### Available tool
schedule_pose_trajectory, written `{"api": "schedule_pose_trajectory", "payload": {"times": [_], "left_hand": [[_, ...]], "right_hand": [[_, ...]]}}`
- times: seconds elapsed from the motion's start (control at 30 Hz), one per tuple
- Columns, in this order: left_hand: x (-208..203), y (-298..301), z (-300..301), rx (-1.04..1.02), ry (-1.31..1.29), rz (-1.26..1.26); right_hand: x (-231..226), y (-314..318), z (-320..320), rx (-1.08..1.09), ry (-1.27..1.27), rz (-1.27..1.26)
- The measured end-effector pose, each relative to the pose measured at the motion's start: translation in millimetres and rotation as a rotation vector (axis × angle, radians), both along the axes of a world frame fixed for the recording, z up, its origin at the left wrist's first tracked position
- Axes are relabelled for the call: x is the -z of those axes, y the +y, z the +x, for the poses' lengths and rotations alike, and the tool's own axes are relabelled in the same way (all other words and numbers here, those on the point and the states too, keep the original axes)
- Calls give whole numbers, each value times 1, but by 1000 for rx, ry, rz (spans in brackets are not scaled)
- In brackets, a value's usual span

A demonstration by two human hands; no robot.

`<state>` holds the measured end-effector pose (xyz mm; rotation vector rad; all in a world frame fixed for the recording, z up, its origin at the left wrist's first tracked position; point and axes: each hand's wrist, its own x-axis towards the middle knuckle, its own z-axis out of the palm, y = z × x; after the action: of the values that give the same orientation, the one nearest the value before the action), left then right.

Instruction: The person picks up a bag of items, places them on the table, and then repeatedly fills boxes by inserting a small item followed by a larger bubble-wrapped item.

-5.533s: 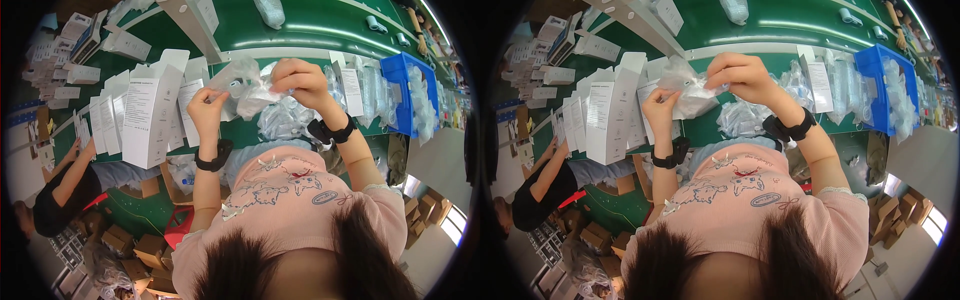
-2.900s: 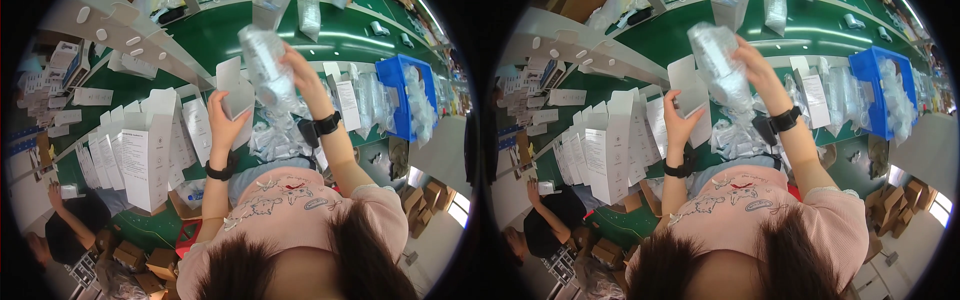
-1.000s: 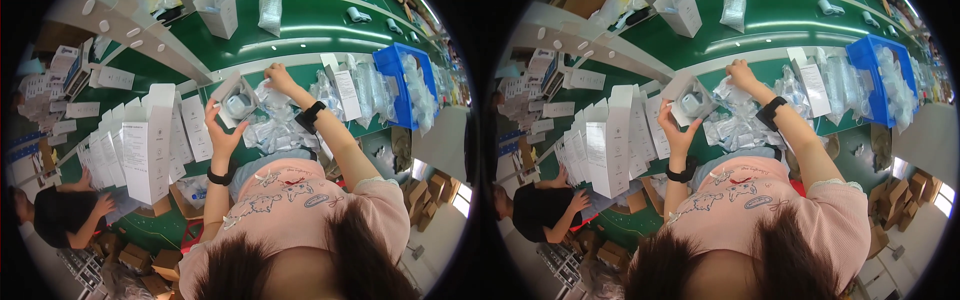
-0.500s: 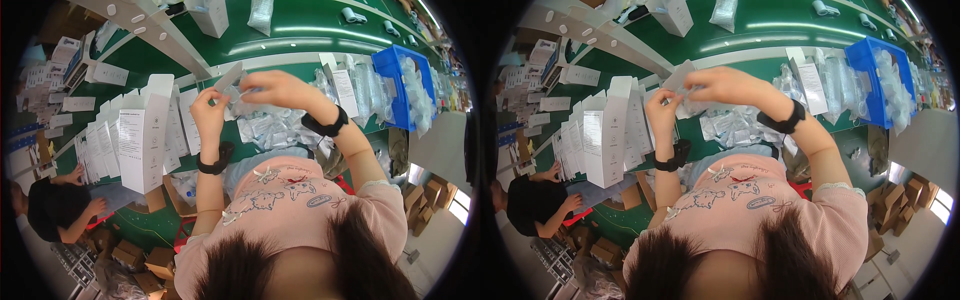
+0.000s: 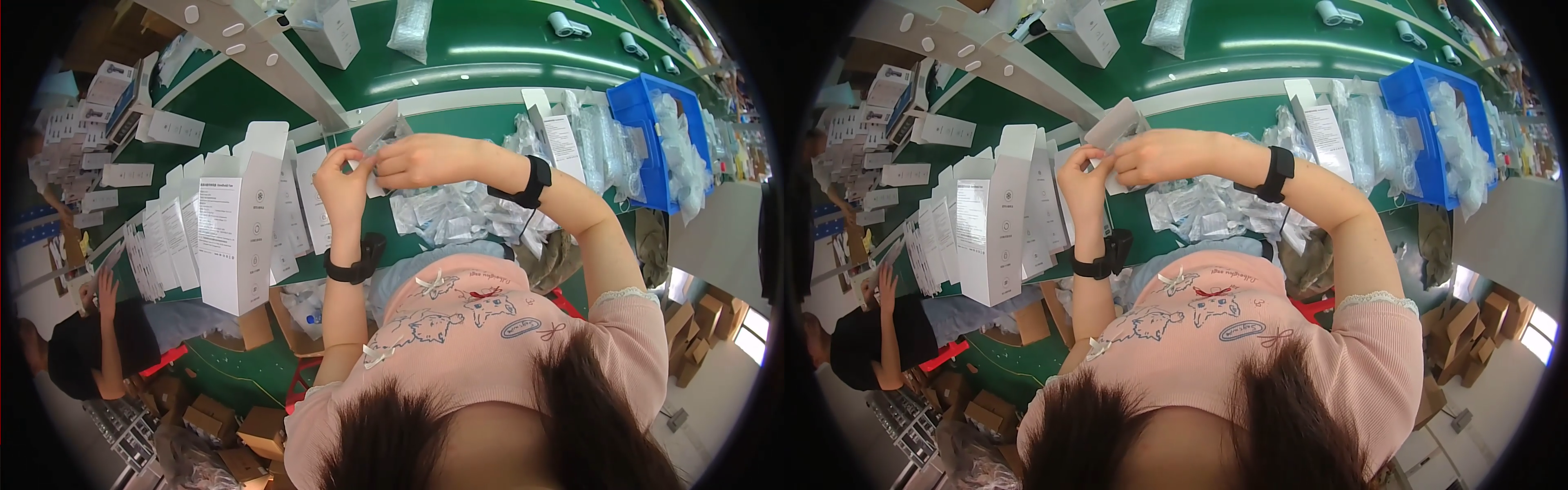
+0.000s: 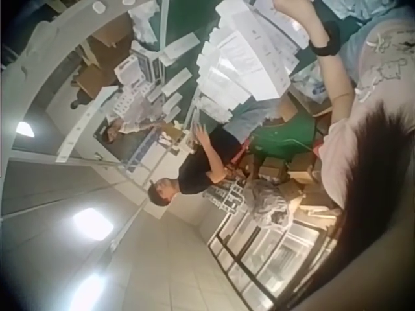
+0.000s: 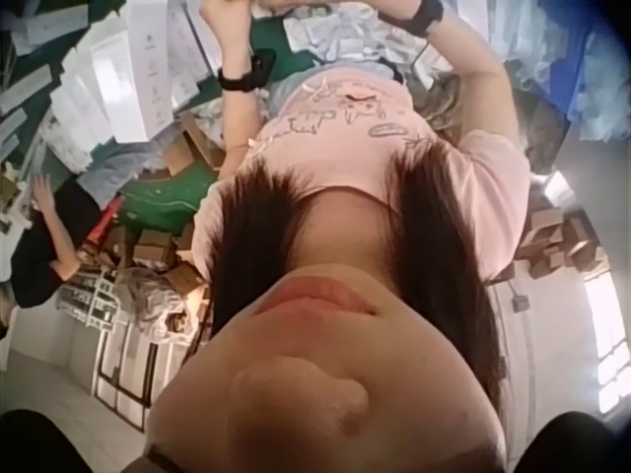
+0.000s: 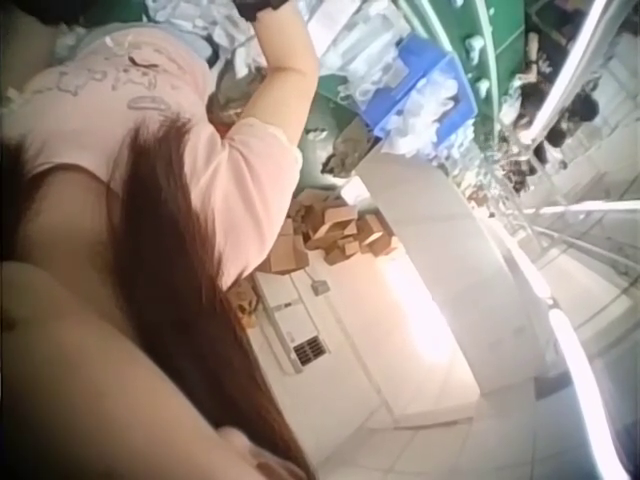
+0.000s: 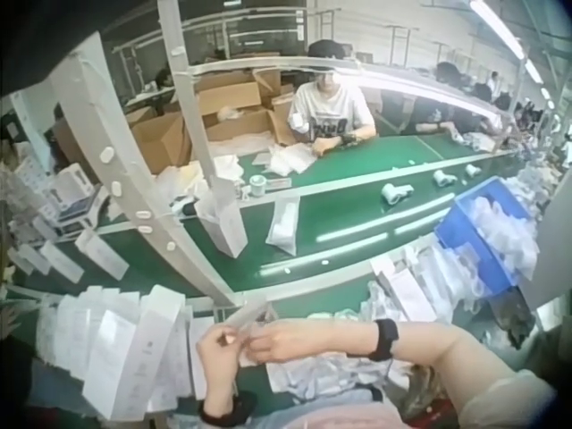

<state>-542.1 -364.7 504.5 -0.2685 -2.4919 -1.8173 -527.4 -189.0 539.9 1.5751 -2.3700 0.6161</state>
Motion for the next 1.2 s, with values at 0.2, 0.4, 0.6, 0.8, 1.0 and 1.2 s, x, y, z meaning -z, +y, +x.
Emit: {"api": "schedule_pose_trajectory", "payload": {"times": [0.2,0.4,0.6,0.8,1.0,1.2], "left_hand": [[4,-9,-3,-26,-50,60],[4,-5,-1,-38,-30,41],[5,-3,-1,-35,-60,86],[8,-3,0,-55,-80,80],[5,-2,-1,-48,-68,102],[7,-3,0,-57,-87,98]], "right_hand": [[-23,9,22,410,-26,-202],[-14,1,37,673,-380,-382],[8,-20,14,371,-139,-96],[-4,-15,22,322,-146,236],[14,0,25,460,108,-162],[17,-17,24,388,124,-206]]}}
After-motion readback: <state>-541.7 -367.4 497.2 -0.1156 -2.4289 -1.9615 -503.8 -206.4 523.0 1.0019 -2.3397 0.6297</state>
